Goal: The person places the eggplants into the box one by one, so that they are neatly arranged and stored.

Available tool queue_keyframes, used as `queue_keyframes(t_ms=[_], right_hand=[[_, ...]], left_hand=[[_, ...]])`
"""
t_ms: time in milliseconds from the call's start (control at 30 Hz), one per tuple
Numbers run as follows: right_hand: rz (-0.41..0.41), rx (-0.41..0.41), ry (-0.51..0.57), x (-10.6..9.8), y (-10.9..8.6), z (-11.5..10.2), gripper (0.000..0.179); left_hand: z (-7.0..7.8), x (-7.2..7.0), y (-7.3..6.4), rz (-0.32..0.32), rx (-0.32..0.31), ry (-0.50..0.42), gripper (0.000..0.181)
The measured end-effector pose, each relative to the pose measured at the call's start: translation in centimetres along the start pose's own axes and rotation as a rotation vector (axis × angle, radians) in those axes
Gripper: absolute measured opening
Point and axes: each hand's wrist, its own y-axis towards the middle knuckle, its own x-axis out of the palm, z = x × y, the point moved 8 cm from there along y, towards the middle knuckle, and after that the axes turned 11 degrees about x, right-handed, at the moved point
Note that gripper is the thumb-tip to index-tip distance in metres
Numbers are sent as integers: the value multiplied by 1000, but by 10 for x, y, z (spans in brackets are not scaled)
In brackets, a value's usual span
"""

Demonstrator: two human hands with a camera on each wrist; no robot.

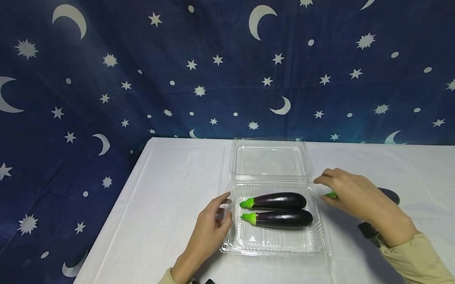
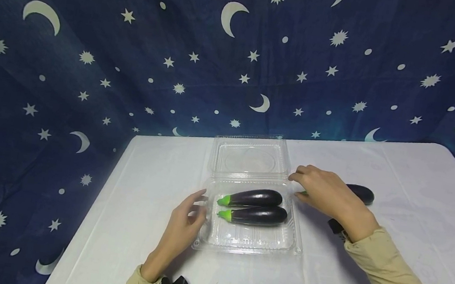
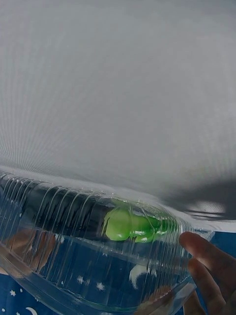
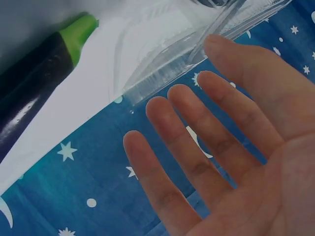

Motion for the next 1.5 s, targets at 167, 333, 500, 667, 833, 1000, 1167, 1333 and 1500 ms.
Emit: queue_keyframes(t_ms=[167, 333, 500, 667, 833, 1000, 1167, 1333, 1500], right_hand=[[-24, 28, 11, 3, 0, 7, 36], [-34, 44, 19, 6, 1, 12, 36], [-43, 55, 27, 10, 1, 17, 37], [-66, 65, 30, 15, 1, 21, 37], [-66, 63, 27, 19, 1, 25, 36], [-62, 67, 30, 23, 1, 29, 37], [-69, 73, 34, 27, 1, 33, 36], [-72, 59, 17, 30, 2, 34, 37], [-75, 45, 3, 32, 4, 35, 37]], left_hand=[[0, 0, 0, -1, -1, 1, 48], [-1, 0, 0, 4, 5, 4, 47], [-1, 0, 0, 7, 8, 5, 47], [-2, 0, 0, -5, -9, 7, 47], [-2, 0, 0, -5, -14, 1, 47], [-2, 0, 0, -2, -10, -7, 46], [-2, 0, 0, -5, -15, -4, 46], [-2, 0, 0, -3, -15, 0, 46], [-3, 1, 0, -3, -15, -4, 47]])
